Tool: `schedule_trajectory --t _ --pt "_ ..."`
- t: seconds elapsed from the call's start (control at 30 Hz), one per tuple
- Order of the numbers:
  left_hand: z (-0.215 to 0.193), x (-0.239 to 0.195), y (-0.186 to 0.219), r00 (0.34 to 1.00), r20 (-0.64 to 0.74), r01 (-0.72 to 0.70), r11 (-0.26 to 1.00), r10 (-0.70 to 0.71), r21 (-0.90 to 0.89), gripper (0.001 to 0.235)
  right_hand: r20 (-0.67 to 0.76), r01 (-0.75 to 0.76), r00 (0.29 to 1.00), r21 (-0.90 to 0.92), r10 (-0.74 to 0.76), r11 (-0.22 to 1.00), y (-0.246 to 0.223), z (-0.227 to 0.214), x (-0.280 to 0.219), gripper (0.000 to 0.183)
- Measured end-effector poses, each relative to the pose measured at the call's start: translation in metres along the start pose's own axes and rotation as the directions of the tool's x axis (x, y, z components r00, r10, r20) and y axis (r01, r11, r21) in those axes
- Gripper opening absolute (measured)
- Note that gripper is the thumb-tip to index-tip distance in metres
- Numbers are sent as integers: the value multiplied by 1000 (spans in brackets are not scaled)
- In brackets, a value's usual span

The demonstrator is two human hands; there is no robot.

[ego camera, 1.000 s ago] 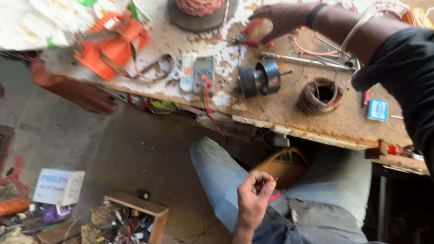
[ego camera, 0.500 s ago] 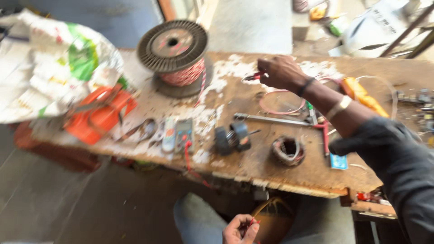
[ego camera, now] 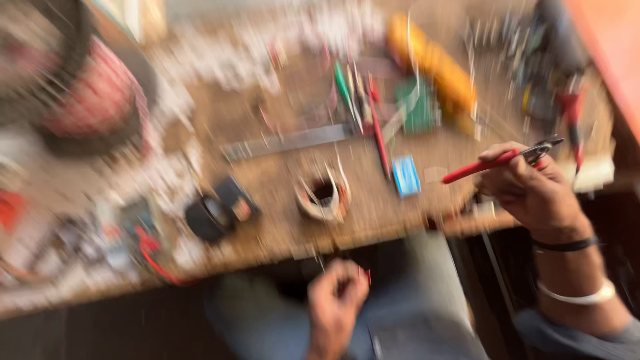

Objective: The person strips insulation from red and white wires using a knife and pliers, then twists the exposed ends together. They use a match to heat the connection and continue manipulating the wires and a blue component on a cluttered workbench.

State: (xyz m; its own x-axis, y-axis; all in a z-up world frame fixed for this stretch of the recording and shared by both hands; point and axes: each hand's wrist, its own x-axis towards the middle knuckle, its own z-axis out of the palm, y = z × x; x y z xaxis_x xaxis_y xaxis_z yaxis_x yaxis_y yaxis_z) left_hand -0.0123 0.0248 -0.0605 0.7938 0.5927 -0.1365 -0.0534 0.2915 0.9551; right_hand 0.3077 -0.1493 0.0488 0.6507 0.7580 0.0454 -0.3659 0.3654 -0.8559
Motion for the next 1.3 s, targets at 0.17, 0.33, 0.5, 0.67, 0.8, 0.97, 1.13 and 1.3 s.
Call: schedule_trajectory --t 0.17,0.33,0.5,0.67,0.8,0.97,1.13,1.3 --pt "37 10 87 1000 17 -24 998 24 52 9 158 94 984 -105 -77 990 40 46 -61 43" --pt "54 9 121 991 -105 -63 985 80 164 12 141 -33 987 -319 82 947 47 100 -68 16" --pt "59 12 138 960 -90 -253 960 264 116 19 290 122 927 -832 237 542 43 137 -32 27" --pt "56 -3 129 927 -83 -344 920 364 189 20 462 365 884 -776 70 515 45 156 -29 30" --pt "58 -7 128 919 -108 -336 898 379 285 18 472 398 881 -780 37 482 49 163 -28 31" --pt "55 -8 132 910 -85 -359 873 407 331 17 488 416 872 -757 13 503 56 161 -31 22" --pt "56 -9 127 888 -37 -425 849 459 315 18 467 374 884 -741 27 557 61 154 -38 19" --pt "60 -7 125 879 -65 -426 840 472 336 17 452 356 892 -734 25 579 63 159 -35 21"
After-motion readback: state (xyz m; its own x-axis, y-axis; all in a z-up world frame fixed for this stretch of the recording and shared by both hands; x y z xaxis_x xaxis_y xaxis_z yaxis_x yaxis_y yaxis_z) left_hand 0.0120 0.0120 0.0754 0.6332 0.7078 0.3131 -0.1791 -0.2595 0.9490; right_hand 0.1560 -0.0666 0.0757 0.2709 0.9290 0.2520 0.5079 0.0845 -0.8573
